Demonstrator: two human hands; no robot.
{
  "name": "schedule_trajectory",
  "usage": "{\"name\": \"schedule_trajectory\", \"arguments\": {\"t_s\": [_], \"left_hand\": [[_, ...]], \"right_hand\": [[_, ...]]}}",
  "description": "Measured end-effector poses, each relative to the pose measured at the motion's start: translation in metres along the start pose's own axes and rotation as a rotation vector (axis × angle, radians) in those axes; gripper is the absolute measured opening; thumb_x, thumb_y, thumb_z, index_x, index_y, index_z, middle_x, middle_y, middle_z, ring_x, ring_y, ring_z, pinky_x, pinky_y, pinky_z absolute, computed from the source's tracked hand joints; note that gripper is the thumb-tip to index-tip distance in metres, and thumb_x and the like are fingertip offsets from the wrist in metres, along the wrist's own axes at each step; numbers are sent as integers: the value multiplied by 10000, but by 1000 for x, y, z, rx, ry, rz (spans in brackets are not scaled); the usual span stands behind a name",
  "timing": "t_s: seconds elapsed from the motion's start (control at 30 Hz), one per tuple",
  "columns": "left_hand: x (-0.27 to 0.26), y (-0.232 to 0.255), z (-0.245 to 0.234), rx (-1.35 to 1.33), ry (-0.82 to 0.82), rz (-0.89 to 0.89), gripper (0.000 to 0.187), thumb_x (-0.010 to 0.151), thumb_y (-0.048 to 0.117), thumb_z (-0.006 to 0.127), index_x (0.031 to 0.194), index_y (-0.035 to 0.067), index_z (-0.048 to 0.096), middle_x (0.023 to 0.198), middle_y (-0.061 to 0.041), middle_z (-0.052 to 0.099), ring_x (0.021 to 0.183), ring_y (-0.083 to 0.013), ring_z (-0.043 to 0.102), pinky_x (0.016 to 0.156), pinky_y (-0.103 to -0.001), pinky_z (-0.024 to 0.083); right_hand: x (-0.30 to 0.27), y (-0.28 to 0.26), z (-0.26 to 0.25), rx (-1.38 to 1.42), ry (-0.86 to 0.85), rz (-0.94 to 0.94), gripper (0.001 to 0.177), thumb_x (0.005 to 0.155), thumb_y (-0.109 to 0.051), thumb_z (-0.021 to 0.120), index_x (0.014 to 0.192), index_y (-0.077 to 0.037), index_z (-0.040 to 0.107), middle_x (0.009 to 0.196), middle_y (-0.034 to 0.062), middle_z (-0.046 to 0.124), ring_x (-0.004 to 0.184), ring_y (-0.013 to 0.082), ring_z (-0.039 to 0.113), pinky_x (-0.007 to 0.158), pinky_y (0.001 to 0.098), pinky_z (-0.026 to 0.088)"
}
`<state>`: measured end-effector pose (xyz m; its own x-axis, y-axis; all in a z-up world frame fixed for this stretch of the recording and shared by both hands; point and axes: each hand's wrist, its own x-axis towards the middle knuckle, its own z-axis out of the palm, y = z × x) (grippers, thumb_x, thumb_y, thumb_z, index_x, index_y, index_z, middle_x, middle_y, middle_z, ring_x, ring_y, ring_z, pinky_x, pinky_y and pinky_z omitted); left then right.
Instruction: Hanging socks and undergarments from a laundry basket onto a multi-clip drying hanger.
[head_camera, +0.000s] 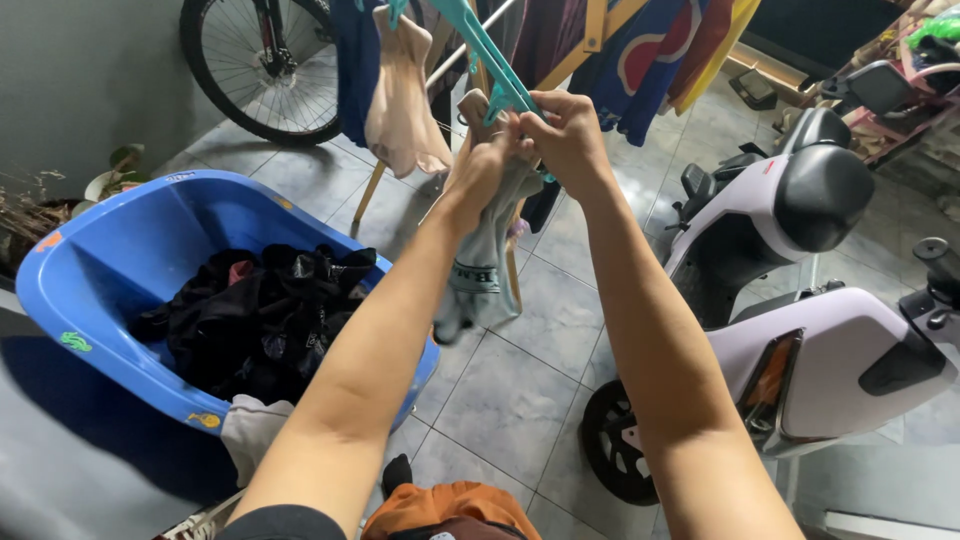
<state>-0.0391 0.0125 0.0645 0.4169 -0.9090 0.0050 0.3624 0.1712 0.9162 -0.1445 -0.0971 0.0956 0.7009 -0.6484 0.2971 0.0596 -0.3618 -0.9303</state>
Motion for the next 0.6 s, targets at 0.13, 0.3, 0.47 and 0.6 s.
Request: {"name": "schedule_trajectory", "arguments": {"t_s": [0.13,0.3,0.47,0.6], "left_hand": [[29,-8,1,-36,25,-87,640,956,603,594,1103,-8,716,929,-103,725,790,-181,693,714,-310,563],[29,26,17,706,407,71,518,747,548,731,998,96,755,908,-92,765,856,-255,775,785,-356,597],[38,7,19,748,397,134,498,822,468,721,1011,7,714,940,-189,774,901,-341,759,835,-409,576],[61,-25,15,726,468,282,457,840,401,728,970,-37,706,914,-235,756,899,-369,757,829,-423,585]], "right_hand": [[-4,0,-8,-66,21,17,282,909,-42,695,1169,55,746,802,16,704,651,47,627,535,199,473],[-16,-5,-8,-348,64,-116,245,879,-93,758,1093,26,772,785,20,731,686,29,621,571,221,505],[-21,-4,-19,-446,19,-156,321,822,-144,802,1113,-14,768,844,74,739,739,81,639,654,291,524],[-21,-10,-24,-646,-1,-134,371,787,-177,826,1130,-45,773,835,137,673,731,229,626,668,371,512]]}}
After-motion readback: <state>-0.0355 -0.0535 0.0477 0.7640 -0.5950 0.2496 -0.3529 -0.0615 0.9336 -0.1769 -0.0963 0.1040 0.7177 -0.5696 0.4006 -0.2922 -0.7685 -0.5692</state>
